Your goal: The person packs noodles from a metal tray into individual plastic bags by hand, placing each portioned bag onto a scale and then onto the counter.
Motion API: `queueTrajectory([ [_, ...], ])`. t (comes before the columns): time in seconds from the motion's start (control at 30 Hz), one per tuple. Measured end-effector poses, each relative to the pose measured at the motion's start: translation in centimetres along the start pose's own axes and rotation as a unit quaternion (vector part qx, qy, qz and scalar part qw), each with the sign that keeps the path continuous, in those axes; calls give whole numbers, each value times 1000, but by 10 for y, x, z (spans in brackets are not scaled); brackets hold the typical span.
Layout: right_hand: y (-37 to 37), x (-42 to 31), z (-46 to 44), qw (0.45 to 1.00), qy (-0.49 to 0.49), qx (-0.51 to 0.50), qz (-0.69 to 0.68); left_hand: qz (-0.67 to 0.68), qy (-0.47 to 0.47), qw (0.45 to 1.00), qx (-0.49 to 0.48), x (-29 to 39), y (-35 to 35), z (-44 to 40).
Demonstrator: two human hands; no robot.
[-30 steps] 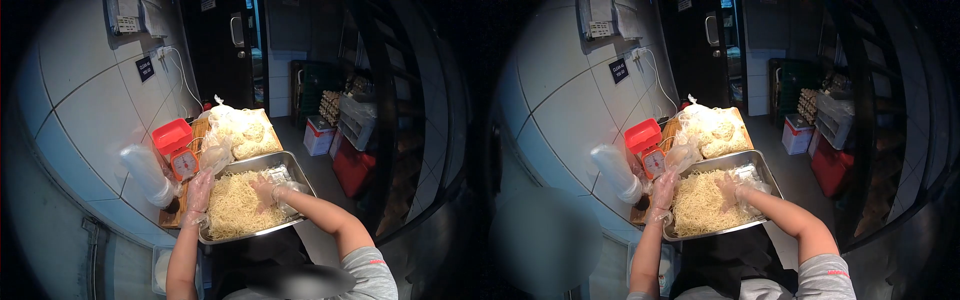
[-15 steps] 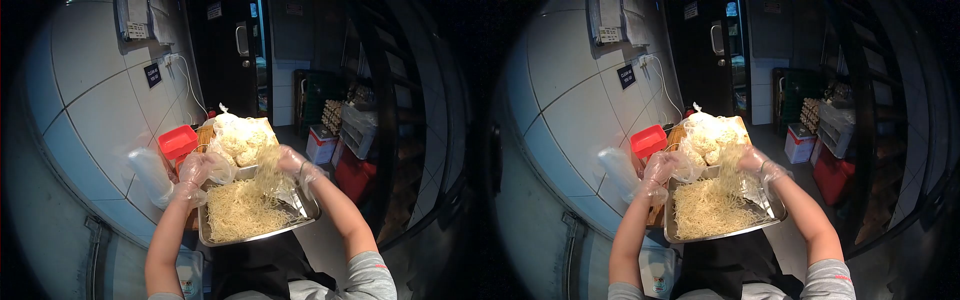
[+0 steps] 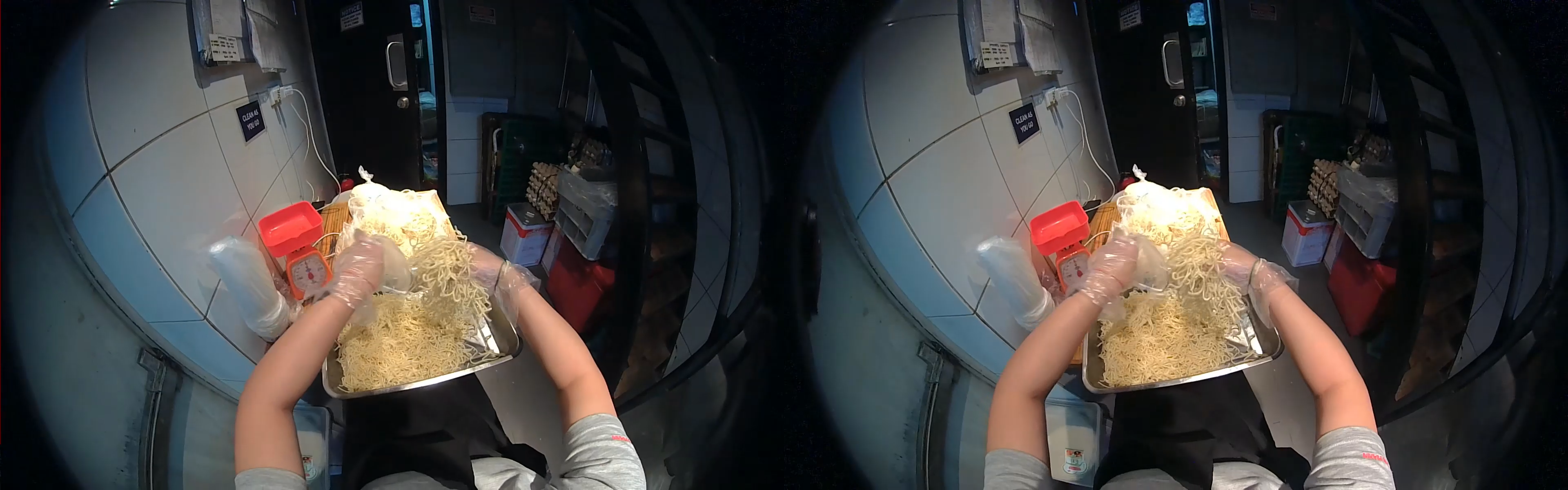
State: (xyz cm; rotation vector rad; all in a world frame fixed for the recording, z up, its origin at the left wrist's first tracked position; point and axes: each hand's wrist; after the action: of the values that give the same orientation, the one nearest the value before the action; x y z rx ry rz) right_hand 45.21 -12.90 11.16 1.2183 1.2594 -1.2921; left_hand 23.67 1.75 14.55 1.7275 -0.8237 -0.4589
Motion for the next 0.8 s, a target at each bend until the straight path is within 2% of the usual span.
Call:
queueTrajectory([
  [0.03, 7, 13, -7, 997, -14, 14, 78, -20, -47, 998, -33, 10, 2, 1],
  [0.1, 25, 49, -31, 981, 50, -34, 186, 27, -102, 993, -60, 24, -1, 3],
  [0.2, 22, 68, -40, 982, 17, -36, 187, 89, -185, 971, -124, 38, 1, 13],
  [0.27, 15, 66, -30, 998, 7, -32, 59, 111, -240, 954, -143, 36, -6, 21],
  [0.3, -2, 52, -16, 992, -29, -11, -120, 156, -173, 949, -214, 47, 13, 28],
  [0.4, -30, 40, 0, 970, 0, 65, -235, 259, -269, 927, -39, 32, -25, 29],
  [0.43, -29, 53, -8, 972, 27, 70, -222, 259, -261, 930, -23, 32, -31, 28],
  [0.53, -38, 57, -4, 963, -3, 132, -237, 217, -248, 943, 53, 35, -31, 38],
  [0.6, -42, 71, -26, 966, 72, 111, -223, 230, -244, 939, 75, 40, -32, 43],
  [0.67, -80, 40, -27, 963, 67, 209, -156, 233, -225, 944, 66, 48, -28, 51],
  [0.7, -77, 40, -32, 975, 106, 191, -45, 229, -209, 950, 46, 55, -19, 58],
  [0.73, -75, 41, -34, 980, 83, 178, 31, 225, -192, 955, 26, 59, -16, 63],
  [0.77, -74, 44, -37, 979, 59, 164, 106, 232, -241, 940, 64, 59, -23, 66],
  [0.8, -77, 41, -38, 972, 35, 149, 179, 242, -237, 938, 80, 56, -29, 62],
])
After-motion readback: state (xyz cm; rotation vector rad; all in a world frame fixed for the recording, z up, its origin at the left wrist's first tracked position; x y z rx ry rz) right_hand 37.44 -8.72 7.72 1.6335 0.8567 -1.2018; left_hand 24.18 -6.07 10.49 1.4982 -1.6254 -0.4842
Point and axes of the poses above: each hand's wrist, its own z-axis away from the middle knuckle, its own y-axis out of the back of the hand, x = y × z, and after that the axes turned 7 degrees about z, right-handed
